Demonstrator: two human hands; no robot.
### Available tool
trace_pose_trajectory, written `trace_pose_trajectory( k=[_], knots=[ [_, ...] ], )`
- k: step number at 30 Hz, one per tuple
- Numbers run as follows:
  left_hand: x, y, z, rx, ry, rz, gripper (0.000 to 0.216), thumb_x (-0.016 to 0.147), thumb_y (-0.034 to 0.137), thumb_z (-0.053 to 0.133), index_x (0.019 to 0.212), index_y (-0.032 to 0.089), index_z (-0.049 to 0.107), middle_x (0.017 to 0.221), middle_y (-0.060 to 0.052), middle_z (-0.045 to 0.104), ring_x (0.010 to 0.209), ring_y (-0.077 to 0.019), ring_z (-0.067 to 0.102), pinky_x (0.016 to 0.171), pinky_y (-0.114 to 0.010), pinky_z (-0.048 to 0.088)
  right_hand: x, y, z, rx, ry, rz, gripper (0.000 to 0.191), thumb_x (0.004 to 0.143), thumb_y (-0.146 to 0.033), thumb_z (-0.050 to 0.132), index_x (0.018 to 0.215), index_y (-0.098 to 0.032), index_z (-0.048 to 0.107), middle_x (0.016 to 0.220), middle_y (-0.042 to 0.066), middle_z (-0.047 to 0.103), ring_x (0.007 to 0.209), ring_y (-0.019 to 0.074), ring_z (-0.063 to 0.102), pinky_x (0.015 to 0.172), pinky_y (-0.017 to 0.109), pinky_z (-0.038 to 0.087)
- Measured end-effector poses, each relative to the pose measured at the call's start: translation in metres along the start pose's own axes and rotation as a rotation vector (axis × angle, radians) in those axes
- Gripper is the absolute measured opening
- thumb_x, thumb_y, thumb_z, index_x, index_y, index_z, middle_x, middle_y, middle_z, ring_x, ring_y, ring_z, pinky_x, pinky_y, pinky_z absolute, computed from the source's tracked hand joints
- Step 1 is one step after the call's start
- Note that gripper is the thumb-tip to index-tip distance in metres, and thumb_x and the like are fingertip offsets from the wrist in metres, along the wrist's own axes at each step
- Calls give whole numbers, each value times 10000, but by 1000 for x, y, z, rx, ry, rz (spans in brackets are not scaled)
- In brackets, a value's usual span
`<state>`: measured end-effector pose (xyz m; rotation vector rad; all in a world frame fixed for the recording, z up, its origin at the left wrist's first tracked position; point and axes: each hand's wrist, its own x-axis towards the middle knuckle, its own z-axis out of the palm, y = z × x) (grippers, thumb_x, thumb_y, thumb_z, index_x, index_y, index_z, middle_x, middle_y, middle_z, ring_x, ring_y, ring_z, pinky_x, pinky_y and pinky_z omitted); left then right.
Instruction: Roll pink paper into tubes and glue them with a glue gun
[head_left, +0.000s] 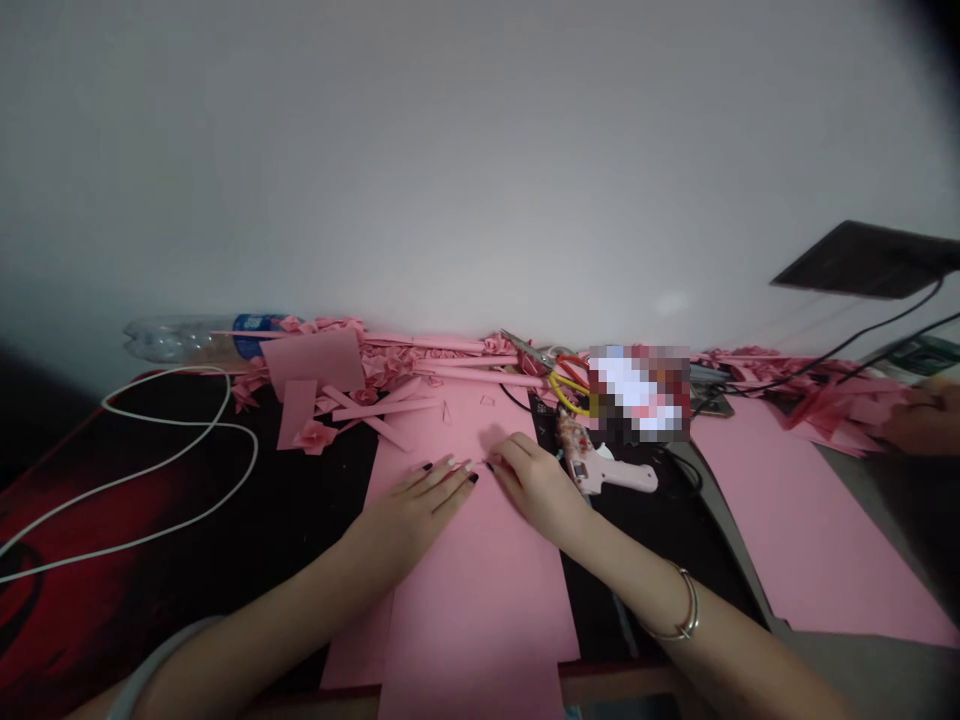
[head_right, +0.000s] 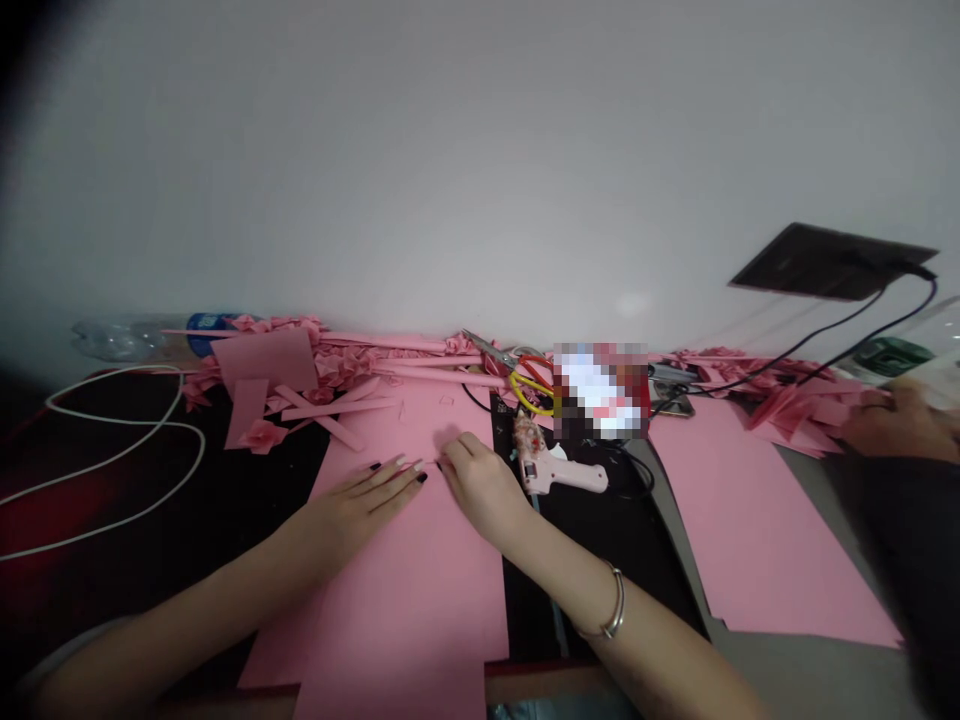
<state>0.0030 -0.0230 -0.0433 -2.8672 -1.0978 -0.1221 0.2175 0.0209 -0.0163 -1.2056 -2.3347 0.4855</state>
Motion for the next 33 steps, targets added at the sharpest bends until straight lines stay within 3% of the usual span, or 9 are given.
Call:
trace_pose_trajectory(
  k=[5,8,14,23,33],
  knots=[
    [3,2,-6,-84,26,-13,565,787,-19,317,1332,84,425,1387,-130,463,1297,-242,403,1040,-386,359,3,3,-1,33,18,22,142,813,-27,540,800,-166,564,813,45,555,732,172,550,675,287,443],
    [6,-1,-16,-159,78,-28,443,858,71,367,1286,58,479,1321,-149,533,1226,-243,493,1015,-374,407,3,8,-1,67,25,18,162,789,-11,559,773,-172,557,802,29,554,725,157,541,670,266,430],
    [4,-22,-19,-291,226,-146,297,925,158,388,1132,158,601,1139,-85,667,1010,-198,636,828,-310,530,4,13,-3,146,26,18,186,748,14,573,721,-169,575,740,5,572,698,137,545,643,242,419],
    [8,-33,-22,-459,226,-56,274,931,129,397,918,172,667,949,-62,644,899,-172,573,766,-282,464,3,16,-6,197,-1,24,166,730,-6,564,726,-167,603,720,-12,560,610,111,514,569,225,398],
    [11,-34,-22,-398,212,-64,228,944,207,425,1026,162,633,1007,-68,672,920,-189,592,808,-308,458,0,15,-6,161,-45,-6,215,720,27,528,770,-176,576,800,6,568,750,139,552,684,250,424]
  ],
)
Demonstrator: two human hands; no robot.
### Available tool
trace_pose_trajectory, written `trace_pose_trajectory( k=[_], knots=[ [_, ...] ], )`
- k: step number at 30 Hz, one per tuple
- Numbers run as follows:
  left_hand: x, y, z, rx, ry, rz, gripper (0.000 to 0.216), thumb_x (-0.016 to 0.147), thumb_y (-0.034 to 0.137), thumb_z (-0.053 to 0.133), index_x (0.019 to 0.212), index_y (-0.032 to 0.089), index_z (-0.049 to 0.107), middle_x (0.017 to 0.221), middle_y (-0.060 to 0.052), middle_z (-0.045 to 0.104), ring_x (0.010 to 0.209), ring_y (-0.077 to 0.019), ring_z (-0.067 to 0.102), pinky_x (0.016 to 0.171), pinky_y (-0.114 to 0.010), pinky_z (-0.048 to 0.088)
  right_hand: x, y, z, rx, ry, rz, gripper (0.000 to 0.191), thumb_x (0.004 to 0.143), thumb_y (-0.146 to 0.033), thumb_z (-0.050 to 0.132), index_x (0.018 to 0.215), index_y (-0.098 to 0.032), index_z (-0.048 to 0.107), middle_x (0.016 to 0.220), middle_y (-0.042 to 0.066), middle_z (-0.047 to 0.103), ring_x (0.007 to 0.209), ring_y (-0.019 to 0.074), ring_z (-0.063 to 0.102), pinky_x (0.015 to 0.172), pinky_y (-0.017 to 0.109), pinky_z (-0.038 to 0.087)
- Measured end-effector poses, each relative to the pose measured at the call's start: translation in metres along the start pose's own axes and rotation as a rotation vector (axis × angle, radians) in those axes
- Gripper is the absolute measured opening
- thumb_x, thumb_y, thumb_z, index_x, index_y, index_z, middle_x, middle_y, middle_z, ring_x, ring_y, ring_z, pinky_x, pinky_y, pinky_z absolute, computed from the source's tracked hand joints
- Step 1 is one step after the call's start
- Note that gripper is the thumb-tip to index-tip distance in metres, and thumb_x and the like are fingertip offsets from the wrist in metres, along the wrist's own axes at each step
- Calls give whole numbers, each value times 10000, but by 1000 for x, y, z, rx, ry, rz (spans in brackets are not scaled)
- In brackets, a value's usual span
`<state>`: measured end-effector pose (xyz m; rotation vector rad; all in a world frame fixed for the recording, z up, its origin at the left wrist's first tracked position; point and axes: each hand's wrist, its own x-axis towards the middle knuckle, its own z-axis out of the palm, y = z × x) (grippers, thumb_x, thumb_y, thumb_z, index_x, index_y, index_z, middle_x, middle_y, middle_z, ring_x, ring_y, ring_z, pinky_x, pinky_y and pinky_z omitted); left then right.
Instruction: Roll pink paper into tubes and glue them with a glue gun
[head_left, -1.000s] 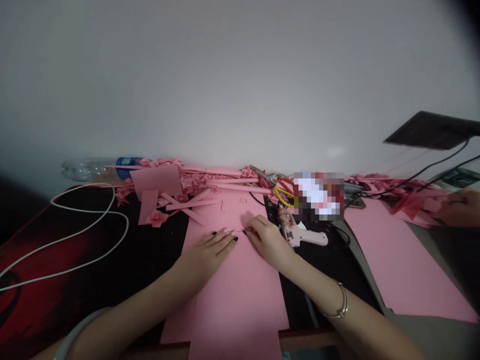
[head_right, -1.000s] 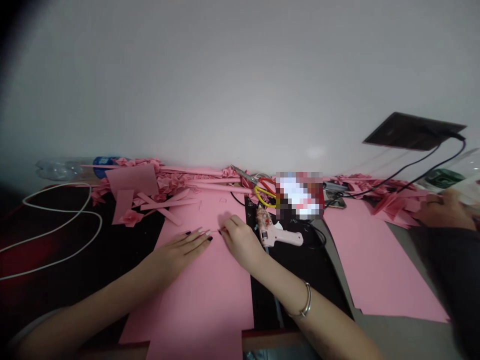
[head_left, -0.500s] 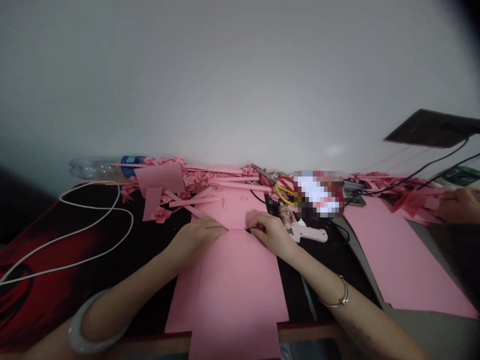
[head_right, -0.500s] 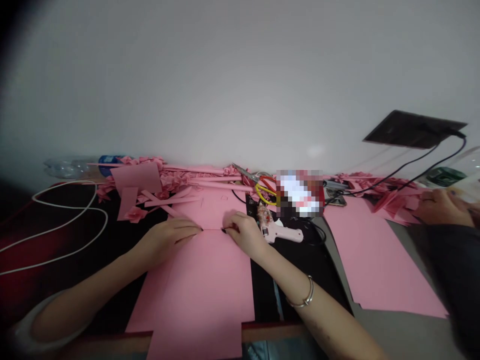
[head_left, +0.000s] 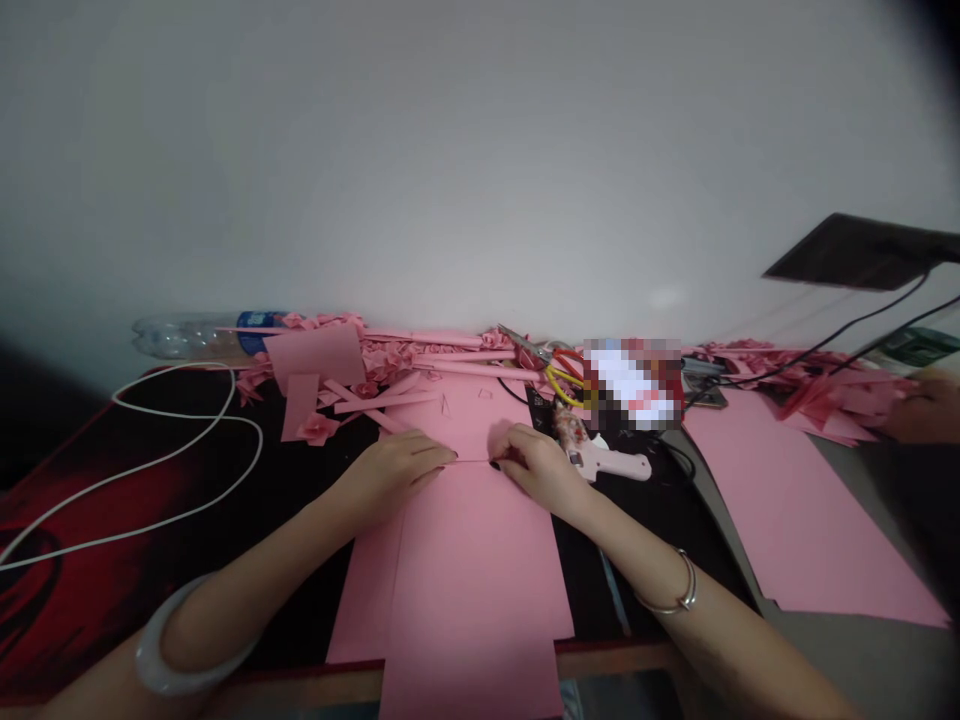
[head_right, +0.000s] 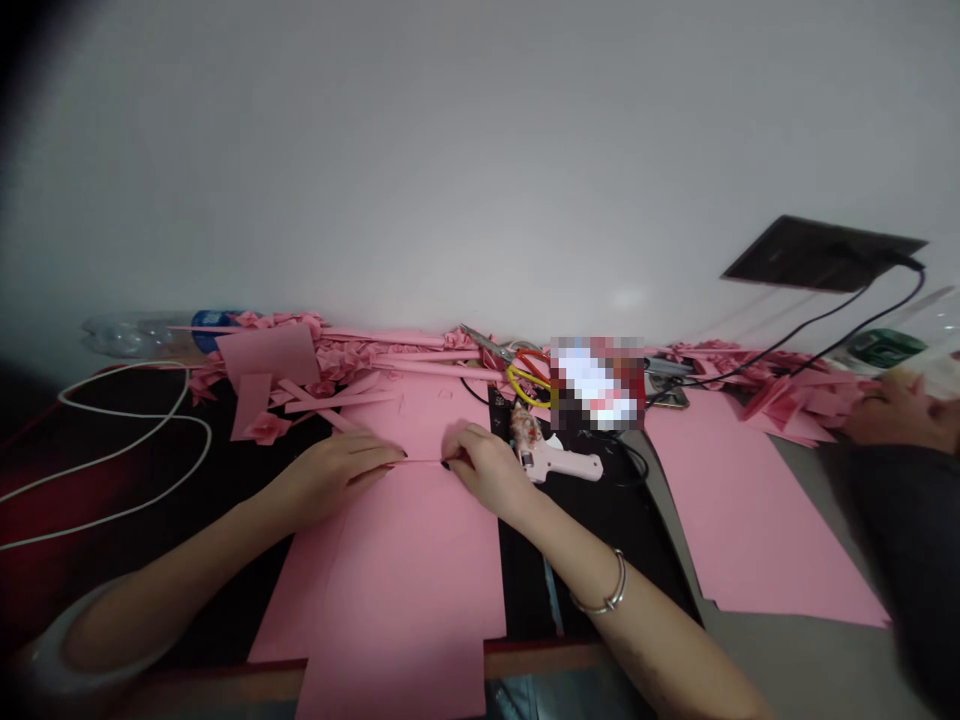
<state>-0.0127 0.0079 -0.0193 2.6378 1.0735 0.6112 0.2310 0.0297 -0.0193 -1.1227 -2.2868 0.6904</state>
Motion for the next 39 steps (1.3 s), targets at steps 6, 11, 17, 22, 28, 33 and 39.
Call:
trace_pose_trajectory(
  k=[6,11,17,22,28,33,39],
  knots=[
    [-2,-3,1,-57,-8,21,254,938,185,415,928,172,669,943,-60,654,884,-171,580,769,-284,457,-1,-5,-2,-62,-29,4,202,744,8,521,794,-185,552,832,11,561,766,142,553,701,258,426],
    [0,1,-2,-89,-11,33,211,877,111,470,856,164,673,928,-60,649,876,-169,577,783,-287,455,-2,-8,-3,-132,-48,2,190,765,-9,515,819,-190,527,847,15,553,757,144,551,682,257,434],
    [1,0,3,-231,64,-14,171,847,142,521,766,171,669,865,-50,642,825,-154,580,754,-272,461,-5,-11,-1,-258,-71,-8,153,810,-47,499,858,-192,509,886,35,554,768,156,563,694,274,452],
    [2,-8,10,-280,89,-40,158,852,147,536,730,162,636,837,-43,651,801,-140,596,729,-253,473,-8,-14,2,-402,-86,-13,103,838,-86,485,877,-175,519,891,61,570,744,183,569,614,279,438],
    [1,-10,0,-278,13,19,161,870,152,502,814,162,652,863,-56,672,845,-155,608,774,-267,484,-11,-16,1,-508,-102,-37,66,865,-127,477,880,-164,530,864,72,591,702,183,577,558,271,426],
    [1,-10,-10,-226,-58,51,222,877,127,467,801,156,673,885,-70,684,849,-162,618,794,-277,482,-11,-16,0,-531,-102,-62,72,875,-135,469,869,-177,527,870,65,590,710,178,584,567,273,443],
    [1,-5,-21,-183,-108,42,198,857,122,503,778,158,680,866,-59,678,829,-163,616,789,-268,463,-11,-16,1,-562,-92,-76,58,863,-135,490,869,-173,533,865,55,593,705,172,580,564,268,440]
  ],
)
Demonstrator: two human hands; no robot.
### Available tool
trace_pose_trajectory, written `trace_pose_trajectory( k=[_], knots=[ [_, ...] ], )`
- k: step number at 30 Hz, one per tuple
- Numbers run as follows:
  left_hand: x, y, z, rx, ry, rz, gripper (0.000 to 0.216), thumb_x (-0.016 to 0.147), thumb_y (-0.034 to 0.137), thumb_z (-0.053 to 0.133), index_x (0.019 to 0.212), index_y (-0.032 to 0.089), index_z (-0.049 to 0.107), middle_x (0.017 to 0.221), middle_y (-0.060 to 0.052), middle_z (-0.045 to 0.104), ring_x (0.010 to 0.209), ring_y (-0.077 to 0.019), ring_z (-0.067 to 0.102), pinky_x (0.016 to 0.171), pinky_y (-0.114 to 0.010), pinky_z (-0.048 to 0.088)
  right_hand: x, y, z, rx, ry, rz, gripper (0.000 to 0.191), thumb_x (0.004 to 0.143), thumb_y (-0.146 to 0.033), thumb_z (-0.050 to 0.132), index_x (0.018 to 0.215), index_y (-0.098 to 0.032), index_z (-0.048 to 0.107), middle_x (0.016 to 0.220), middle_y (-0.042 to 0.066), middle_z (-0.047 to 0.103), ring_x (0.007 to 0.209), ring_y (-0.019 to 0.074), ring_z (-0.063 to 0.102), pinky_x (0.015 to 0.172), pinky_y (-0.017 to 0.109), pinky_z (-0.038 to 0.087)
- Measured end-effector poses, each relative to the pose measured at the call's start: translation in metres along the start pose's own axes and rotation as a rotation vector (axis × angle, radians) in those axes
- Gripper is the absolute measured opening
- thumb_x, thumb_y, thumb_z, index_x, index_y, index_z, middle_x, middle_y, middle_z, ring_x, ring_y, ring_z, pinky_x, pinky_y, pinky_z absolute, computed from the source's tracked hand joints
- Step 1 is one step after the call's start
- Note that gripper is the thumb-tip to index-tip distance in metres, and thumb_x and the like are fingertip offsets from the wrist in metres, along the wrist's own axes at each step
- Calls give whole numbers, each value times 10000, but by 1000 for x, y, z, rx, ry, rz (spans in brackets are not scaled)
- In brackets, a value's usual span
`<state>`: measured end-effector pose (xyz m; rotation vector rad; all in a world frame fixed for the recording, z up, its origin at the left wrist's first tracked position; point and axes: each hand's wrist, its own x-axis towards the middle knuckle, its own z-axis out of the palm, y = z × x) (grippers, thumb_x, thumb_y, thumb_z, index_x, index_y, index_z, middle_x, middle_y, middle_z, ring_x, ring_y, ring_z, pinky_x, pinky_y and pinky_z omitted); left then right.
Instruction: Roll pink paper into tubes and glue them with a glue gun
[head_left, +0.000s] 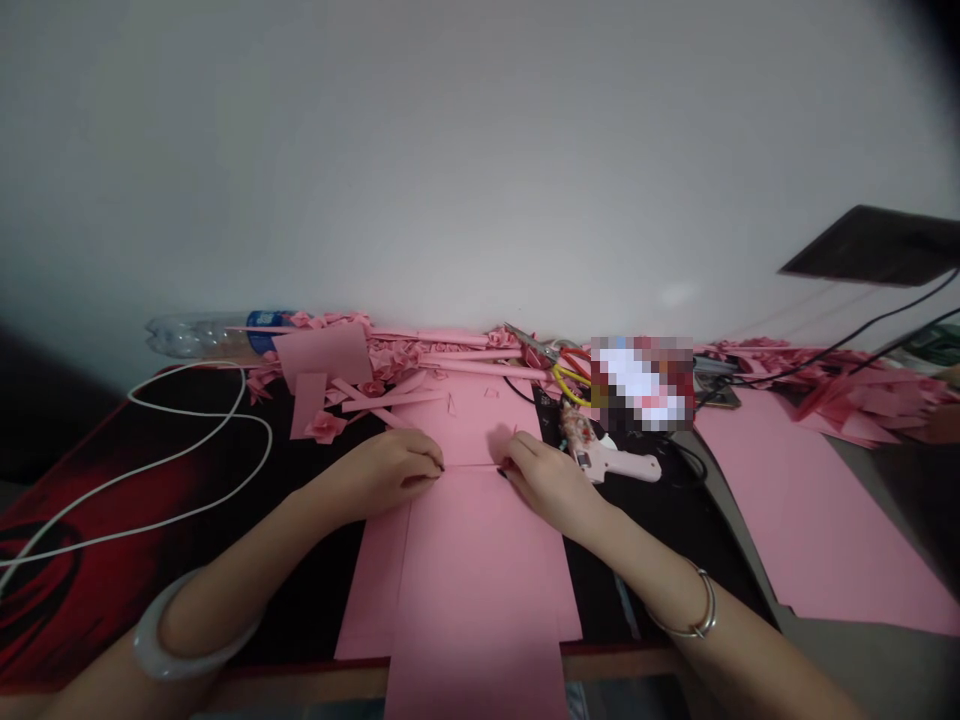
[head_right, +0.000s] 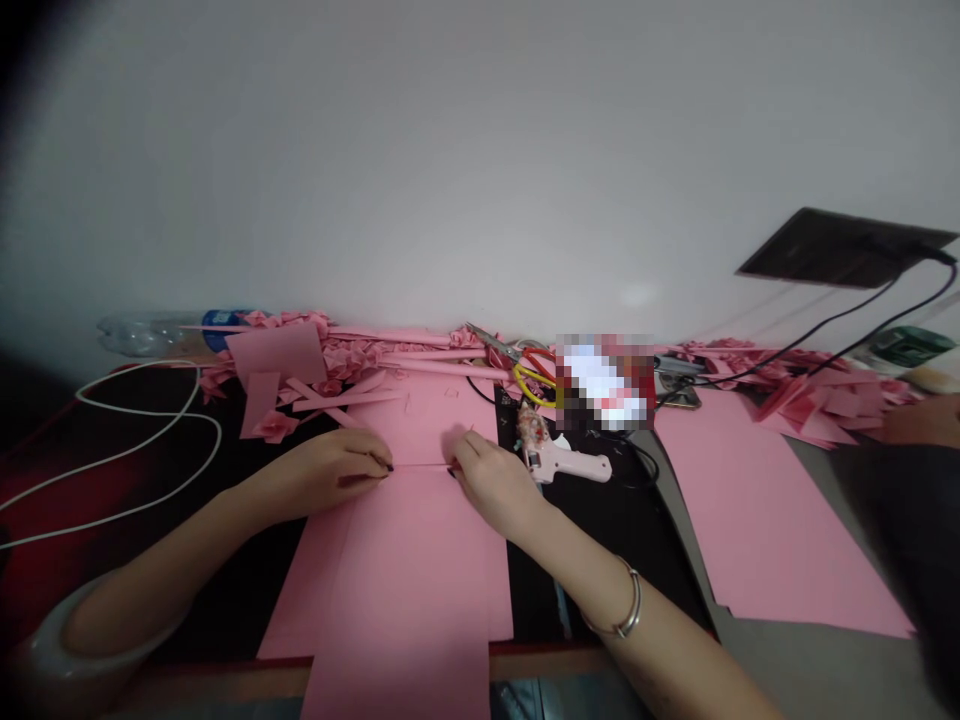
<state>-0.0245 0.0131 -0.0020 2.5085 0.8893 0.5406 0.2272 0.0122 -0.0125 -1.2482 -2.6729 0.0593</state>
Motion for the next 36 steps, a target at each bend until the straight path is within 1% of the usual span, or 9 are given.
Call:
trace_pose_trajectory(
  k=[3,8,16,18,21,23,29,34,36],
  knots=[
    [0,3,0,-34,-10,-33,178,848,127,517,766,156,673,849,-53,669,812,-160,609,769,-258,453,-1,0,1,-21,0,-10,58,863,-134,489,875,-165,536,864,60,589,698,177,575,548,274,428],
    [0,-4,7,-125,75,-157,167,854,154,511,750,149,642,798,-38,653,757,-146,588,721,-244,440,-2,0,3,-49,8,-12,77,875,-131,457,876,-156,530,865,72,582,682,175,563,522,272,402],
    [1,-8,9,-215,128,-344,140,833,244,575,767,147,651,691,-1,656,609,-121,561,556,-204,399,-1,0,2,-29,12,9,71,874,-137,466,883,-144,536,876,79,589,709,188,572,549,282,417],
    [2,-7,9,-243,129,-371,130,832,245,572,813,152,661,731,-4,681,649,-130,594,577,-202,422,-1,0,1,-16,11,17,76,869,-125,465,892,-146,534,888,76,591,725,188,576,565,280,429],
    [2,-6,8,-282,108,-384,146,831,240,570,881,168,687,849,-19,721,769,-153,645,668,-216,464,-1,-1,-2,10,17,30,74,872,-125,468,908,-148,528,910,73,586,752,180,581,598,271,447],
    [2,-7,7,-296,88,-387,157,824,238,580,892,175,706,870,-25,733,798,-164,659,699,-228,475,-1,-1,-3,56,28,45,72,873,-126,471,910,-151,526,916,72,580,772,179,582,622,269,458],
    [1,-8,7,-292,105,-375,153,799,208,598,874,174,726,873,-37,743,811,-177,670,735,-251,485,-1,1,-4,151,41,45,114,878,-116,447,898,-154,553,910,78,571,772,187,567,643,289,469],
    [1,-7,10,-334,135,-408,169,800,213,588,893,163,720,867,-42,738,795,-174,663,717,-254,491,0,6,-7,303,72,-30,153,846,-72,451,872,-154,577,924,92,567,899,209,537,800,338,451],
    [1,-7,11,-388,135,-443,178,802,244,589,896,164,717,860,-43,735,778,-174,659,688,-249,495,0,7,-7,406,57,-5,140,842,-74,455,856,-154,569,884,77,574,862,194,542,770,316,446]
  ],
)
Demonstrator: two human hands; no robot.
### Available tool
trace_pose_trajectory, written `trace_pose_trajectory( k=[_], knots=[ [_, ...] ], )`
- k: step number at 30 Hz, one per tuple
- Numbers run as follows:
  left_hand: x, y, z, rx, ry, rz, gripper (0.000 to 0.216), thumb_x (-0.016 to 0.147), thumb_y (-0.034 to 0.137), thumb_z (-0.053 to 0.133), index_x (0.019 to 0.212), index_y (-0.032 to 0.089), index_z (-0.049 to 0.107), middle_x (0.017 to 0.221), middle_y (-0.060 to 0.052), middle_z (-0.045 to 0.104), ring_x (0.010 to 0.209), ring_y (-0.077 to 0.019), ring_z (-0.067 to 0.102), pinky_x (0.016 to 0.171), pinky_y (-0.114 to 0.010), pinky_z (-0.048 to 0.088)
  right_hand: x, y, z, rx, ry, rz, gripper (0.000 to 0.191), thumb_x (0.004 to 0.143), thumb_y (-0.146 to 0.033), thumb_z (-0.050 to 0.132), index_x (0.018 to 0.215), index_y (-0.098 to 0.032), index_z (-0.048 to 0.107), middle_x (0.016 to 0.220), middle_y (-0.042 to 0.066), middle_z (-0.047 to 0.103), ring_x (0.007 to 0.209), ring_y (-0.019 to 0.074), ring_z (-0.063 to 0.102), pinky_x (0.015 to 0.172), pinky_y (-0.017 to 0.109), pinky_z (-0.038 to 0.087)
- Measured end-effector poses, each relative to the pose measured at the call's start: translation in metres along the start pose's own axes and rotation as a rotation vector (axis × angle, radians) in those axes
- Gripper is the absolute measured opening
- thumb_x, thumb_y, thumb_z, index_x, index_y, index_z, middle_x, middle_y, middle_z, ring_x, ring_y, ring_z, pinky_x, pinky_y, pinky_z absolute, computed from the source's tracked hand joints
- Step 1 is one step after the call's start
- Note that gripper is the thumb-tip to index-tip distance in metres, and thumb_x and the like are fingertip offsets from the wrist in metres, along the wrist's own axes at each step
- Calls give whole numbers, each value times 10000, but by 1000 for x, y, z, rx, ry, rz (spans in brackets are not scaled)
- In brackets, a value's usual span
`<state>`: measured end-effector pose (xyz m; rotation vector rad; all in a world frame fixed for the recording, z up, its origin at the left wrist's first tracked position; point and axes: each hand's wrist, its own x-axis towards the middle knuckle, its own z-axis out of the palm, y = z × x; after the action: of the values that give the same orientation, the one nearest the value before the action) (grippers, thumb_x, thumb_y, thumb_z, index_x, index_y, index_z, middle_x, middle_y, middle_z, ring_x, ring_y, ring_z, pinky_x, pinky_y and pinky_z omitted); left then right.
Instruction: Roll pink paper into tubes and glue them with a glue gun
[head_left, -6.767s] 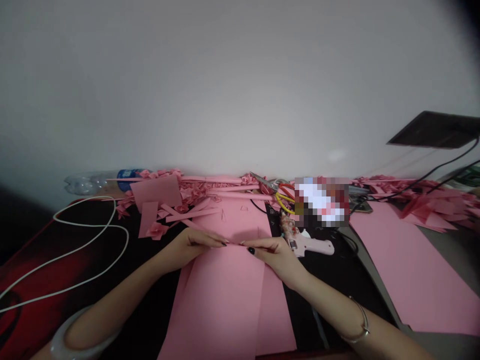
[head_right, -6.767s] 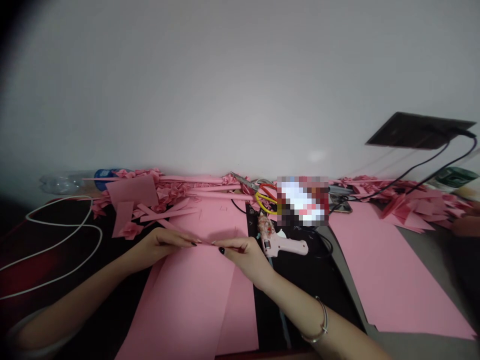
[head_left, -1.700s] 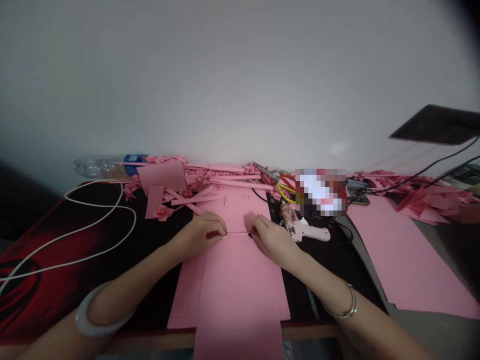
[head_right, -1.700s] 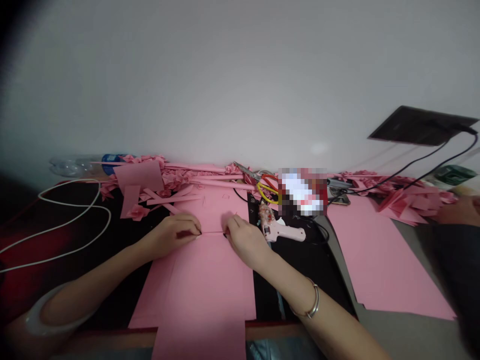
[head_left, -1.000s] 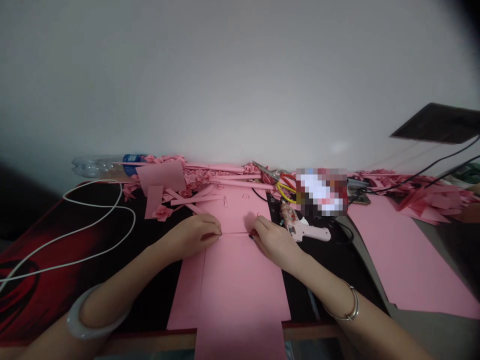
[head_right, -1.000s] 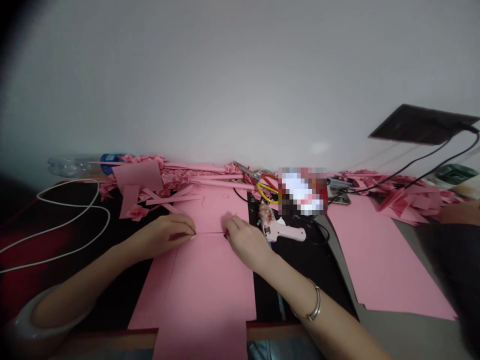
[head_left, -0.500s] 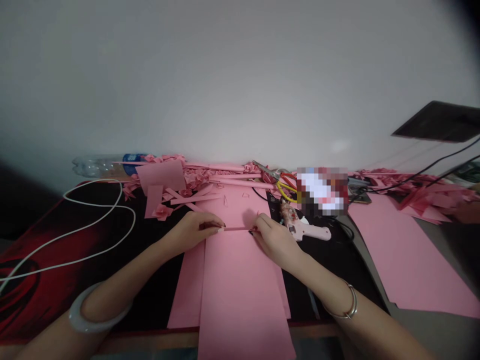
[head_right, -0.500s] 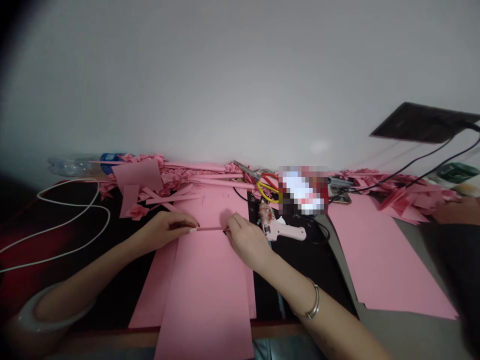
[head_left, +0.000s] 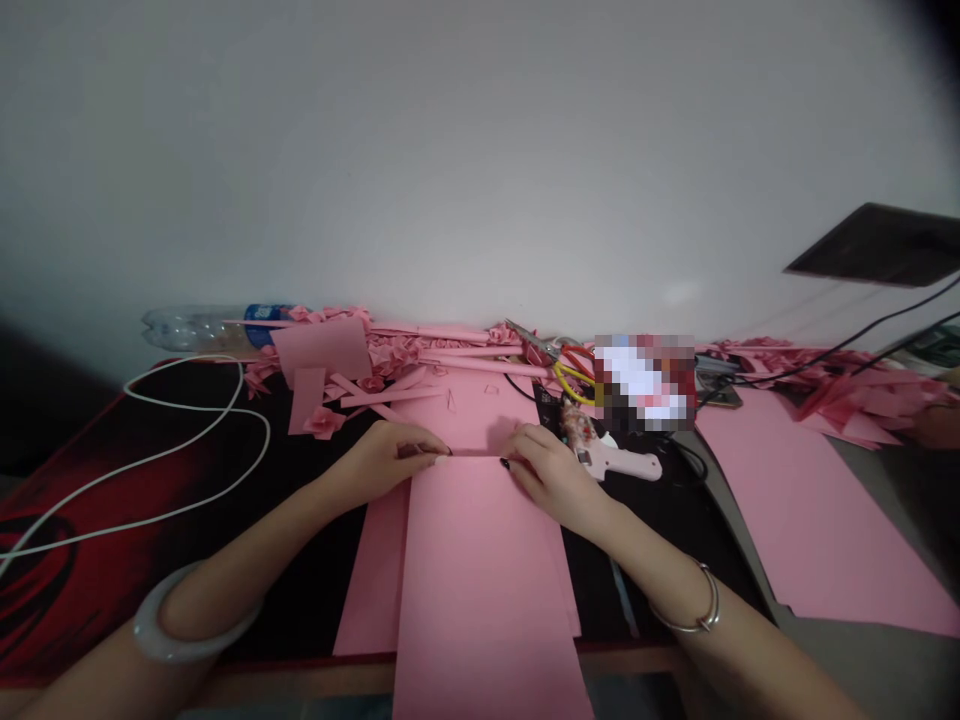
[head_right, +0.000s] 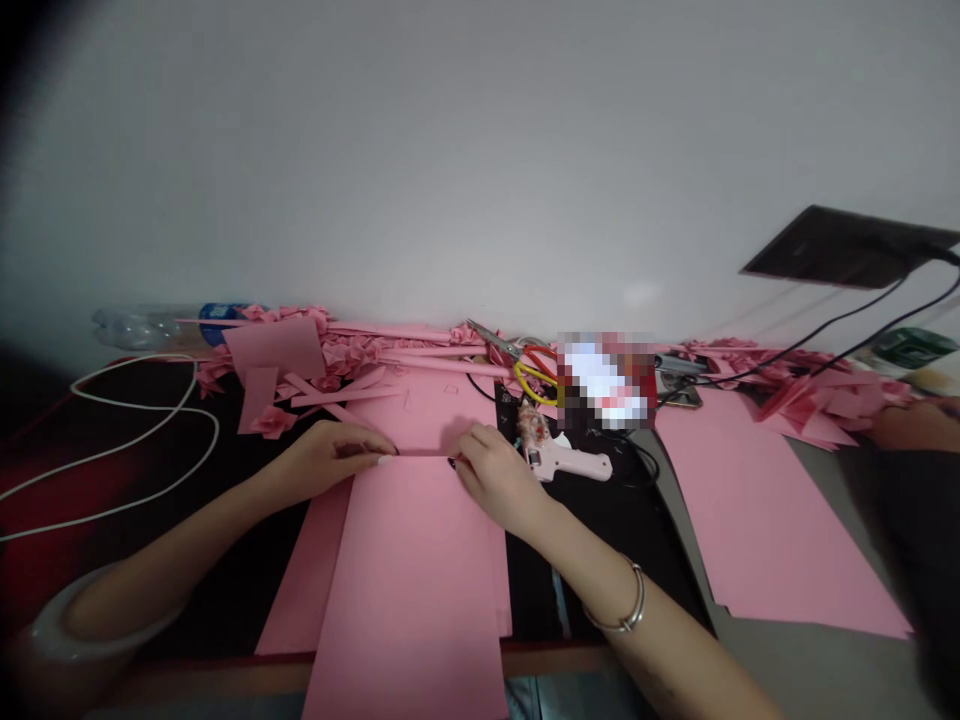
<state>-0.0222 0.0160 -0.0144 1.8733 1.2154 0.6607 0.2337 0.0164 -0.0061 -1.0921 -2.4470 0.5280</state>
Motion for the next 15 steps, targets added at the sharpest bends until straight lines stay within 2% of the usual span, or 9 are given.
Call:
trace_pose_trajectory(
  k=[4,7,11,15],
  knots=[
    [1,-1,-2,-26,2,-31,202,809,315,595,886,170,713,872,-44,733,785,-178,666,681,-249,506,0,0,0,140,-63,67,145,849,-78,449,856,-160,569,688,-14,558,609,116,523,565,216,396],
    [2,-3,-4,-9,19,-17,213,811,352,603,869,179,713,867,-36,737,801,-183,676,700,-251,517,-1,-1,1,150,-59,75,154,837,-66,461,846,-160,583,594,-54,518,508,87,475,493,185,348],
    [4,-6,-2,57,85,59,178,823,299,591,854,174,714,847,-33,742,785,-178,681,692,-243,526,0,0,3,131,-2,82,151,850,-78,462,856,-155,592,624,-36,563,524,94,500,506,190,367],
    [4,-8,1,165,131,218,177,851,236,554,878,175,717,875,-45,741,805,-172,675,735,-255,521,1,5,5,82,53,57,172,870,-106,466,925,-150,624,789,45,653,696,154,585,643,258,438]
  ],
)
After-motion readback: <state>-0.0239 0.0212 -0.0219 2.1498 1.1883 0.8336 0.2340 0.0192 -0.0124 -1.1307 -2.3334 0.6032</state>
